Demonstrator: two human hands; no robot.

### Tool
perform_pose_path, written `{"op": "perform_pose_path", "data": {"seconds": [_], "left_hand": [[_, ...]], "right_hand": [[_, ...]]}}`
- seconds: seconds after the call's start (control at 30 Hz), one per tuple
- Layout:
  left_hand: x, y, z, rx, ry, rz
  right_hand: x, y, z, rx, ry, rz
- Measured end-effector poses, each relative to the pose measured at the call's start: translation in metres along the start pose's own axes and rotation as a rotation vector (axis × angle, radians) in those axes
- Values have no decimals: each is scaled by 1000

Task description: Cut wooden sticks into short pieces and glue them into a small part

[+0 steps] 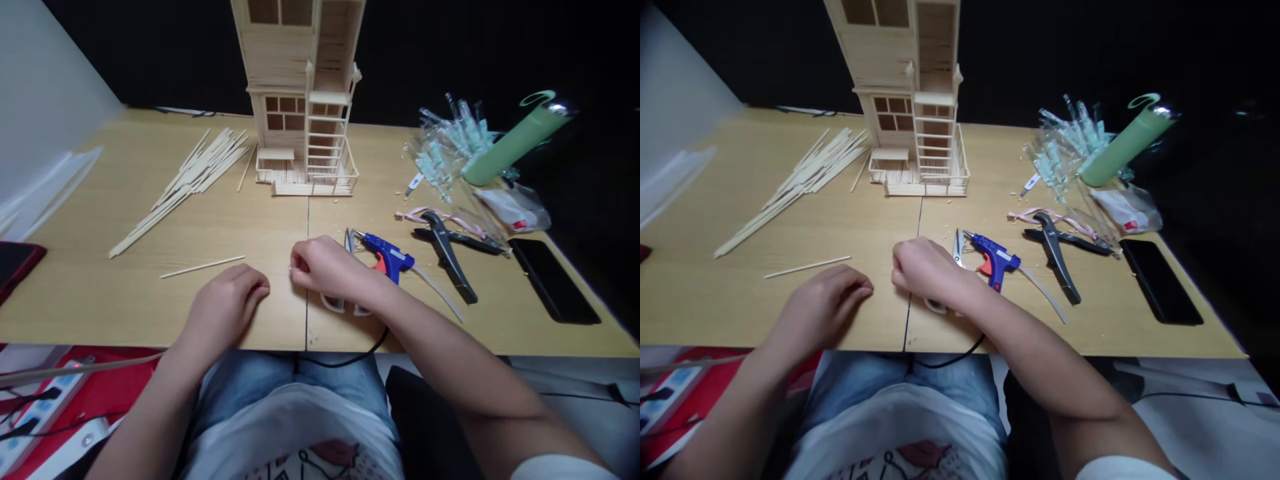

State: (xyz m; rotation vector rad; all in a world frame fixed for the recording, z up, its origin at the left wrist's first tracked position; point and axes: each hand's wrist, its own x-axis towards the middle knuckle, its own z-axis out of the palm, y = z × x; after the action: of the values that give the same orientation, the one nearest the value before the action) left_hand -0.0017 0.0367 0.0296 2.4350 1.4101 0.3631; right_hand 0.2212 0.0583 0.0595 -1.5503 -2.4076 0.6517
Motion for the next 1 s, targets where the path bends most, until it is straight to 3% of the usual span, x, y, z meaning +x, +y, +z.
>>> {"op": "perform_pose_path", "data": {"seconds": [0.13,0.27,0.4,0.53,0.77,1.0], "left_hand": [[-30,-10,18,-97,153,41],[-37,-14,22,-166,225,85],[-42,-19,20,-199,275,80],[-42,-21,23,-183,287,84],[-38,-15,26,-128,295,66],[-37,-11,26,-56,316,58]], "right_hand": [[18,-27,22,-154,-44,-65],[18,-32,29,-40,-60,-119],[4,-30,28,83,11,-8],[-7,-37,38,135,69,83],[-10,-46,60,129,175,117],[-13,-48,64,144,174,121]]}}
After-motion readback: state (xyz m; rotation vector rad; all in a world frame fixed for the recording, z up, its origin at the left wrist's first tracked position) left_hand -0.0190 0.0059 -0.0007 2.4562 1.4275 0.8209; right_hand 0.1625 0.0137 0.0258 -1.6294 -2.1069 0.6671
